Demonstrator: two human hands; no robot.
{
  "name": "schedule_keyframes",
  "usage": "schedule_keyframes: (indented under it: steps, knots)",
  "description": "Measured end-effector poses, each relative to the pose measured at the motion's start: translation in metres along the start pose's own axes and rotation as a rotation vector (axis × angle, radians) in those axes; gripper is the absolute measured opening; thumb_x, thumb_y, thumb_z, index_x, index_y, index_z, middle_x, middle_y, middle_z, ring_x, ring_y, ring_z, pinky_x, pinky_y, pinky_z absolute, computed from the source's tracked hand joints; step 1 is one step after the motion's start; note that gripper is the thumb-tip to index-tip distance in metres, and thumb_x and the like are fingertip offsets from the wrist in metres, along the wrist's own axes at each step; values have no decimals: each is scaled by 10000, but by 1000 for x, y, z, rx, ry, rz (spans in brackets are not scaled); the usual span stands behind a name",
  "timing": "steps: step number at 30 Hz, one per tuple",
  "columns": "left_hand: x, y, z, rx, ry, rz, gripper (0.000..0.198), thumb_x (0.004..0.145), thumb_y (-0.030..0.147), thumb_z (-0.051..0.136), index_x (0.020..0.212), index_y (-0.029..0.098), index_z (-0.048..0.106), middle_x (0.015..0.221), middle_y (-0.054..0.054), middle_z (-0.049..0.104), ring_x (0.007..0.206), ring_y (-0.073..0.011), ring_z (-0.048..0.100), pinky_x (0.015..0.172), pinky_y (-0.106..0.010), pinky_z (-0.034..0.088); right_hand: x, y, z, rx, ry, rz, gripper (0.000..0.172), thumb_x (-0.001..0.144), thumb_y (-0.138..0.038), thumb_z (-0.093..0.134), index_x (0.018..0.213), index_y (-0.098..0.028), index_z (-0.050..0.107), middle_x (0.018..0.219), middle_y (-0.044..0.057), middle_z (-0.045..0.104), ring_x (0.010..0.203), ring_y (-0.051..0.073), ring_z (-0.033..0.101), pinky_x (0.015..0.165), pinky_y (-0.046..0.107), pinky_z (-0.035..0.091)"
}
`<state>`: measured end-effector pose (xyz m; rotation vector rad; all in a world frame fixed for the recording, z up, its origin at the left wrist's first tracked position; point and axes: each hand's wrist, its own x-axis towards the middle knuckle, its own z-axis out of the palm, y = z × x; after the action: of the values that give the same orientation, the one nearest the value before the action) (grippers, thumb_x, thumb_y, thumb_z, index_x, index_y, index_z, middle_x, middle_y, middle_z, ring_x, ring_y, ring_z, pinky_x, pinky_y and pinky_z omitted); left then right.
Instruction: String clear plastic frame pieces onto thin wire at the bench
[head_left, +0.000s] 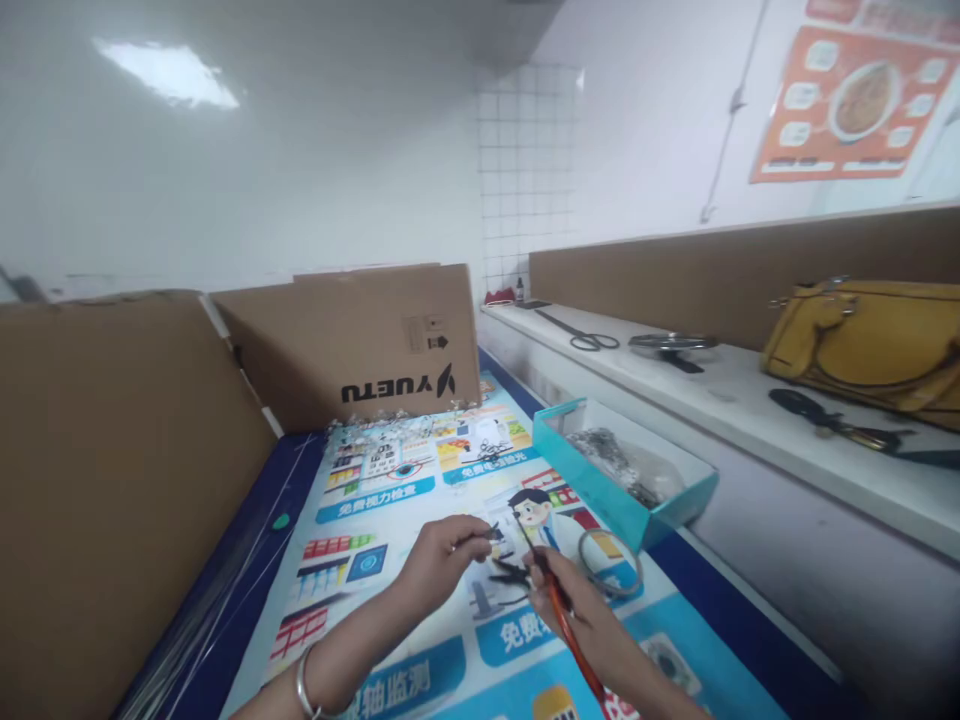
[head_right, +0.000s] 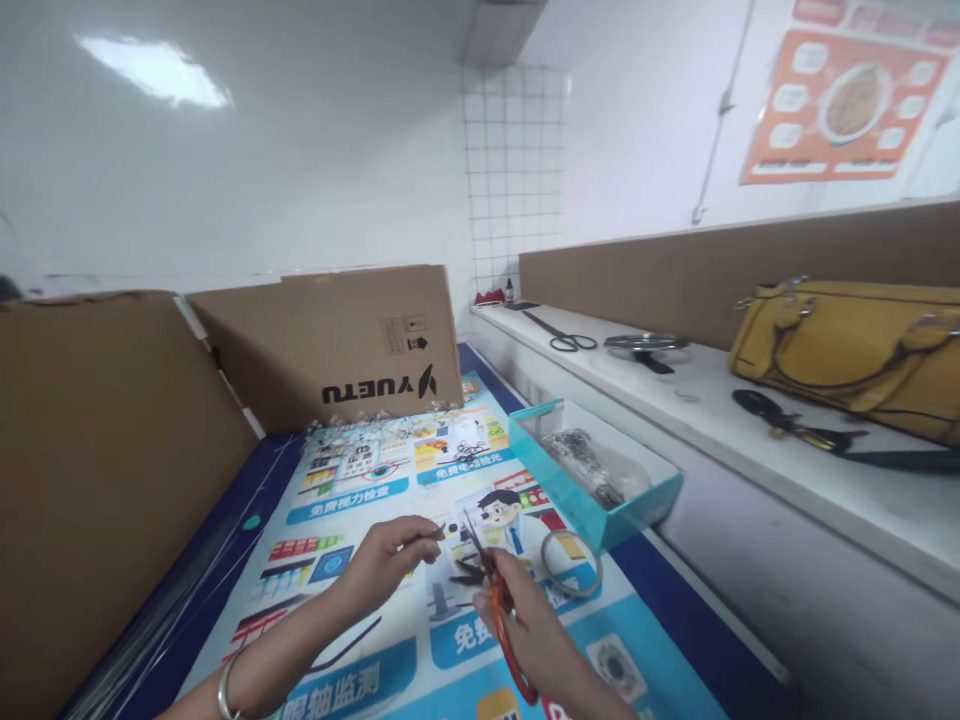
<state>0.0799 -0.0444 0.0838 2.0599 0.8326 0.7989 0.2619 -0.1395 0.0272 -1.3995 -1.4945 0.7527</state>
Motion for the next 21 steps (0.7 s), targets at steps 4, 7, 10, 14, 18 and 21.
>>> schedule_keyframes:
  steps: [4, 7, 10, 14, 18, 21]
  knots:
    - [26, 23, 22, -29, -122, 33, 157, 750, 205, 535, 768, 184, 689, 672, -18, 652, 618, -144, 582, 618, -229, 455, 0, -2, -26, -126, 3, -119, 266, 840, -317, 454, 1083, -211, 464, 965, 61, 521, 867, 188, 510, 767, 316, 429]
    - [40, 36, 38, -60, -212, 42, 165, 758, 219, 536, 786, 181, 694, 701, -28, 659, 625, -144, 577, 615, -231, 463, -1, -1, -43, -171, 38, -155, 266, 834, -268, 460, 1096, -220, 449, 960, 58, 501, 857, 188, 499, 753, 314, 417]
    - [49, 44, 52, -103, -273, 34, 157, 755, 230, 552, 801, 181, 694, 735, -33, 668, 625, -141, 571, 615, -235, 474, -3, 2, -58, -176, 51, -156, 222, 826, -270, 478, 1042, -220, 464, 912, 40, 495, 821, 181, 496, 730, 303, 412]
    - [58, 48, 66, -140, -323, 30, 152, 754, 251, 563, 801, 188, 694, 788, -39, 677, 652, -147, 577, 623, -242, 488, -6, 8, -73, -166, 65, -166, 211, 826, -308, 496, 1014, -215, 481, 867, 27, 503, 795, 175, 495, 711, 288, 409]
    - [66, 50, 75, -133, -353, 36, 164, 756, 275, 566, 736, 176, 695, 806, -49, 679, 663, -150, 585, 626, -248, 492, -8, 16, -82, -161, 81, -166, 153, 823, -307, 505, 937, -206, 510, 818, 14, 521, 750, 162, 498, 667, 265, 404]
    - [70, 52, 79, -129, -382, 24, 167, 761, 266, 561, 743, 168, 694, 792, -57, 678, 667, -151, 587, 626, -246, 491, -10, 21, -86, -157, 80, -154, 164, 825, -323, 504, 935, -202, 508, 826, 15, 540, 735, 155, 504, 656, 258, 401]
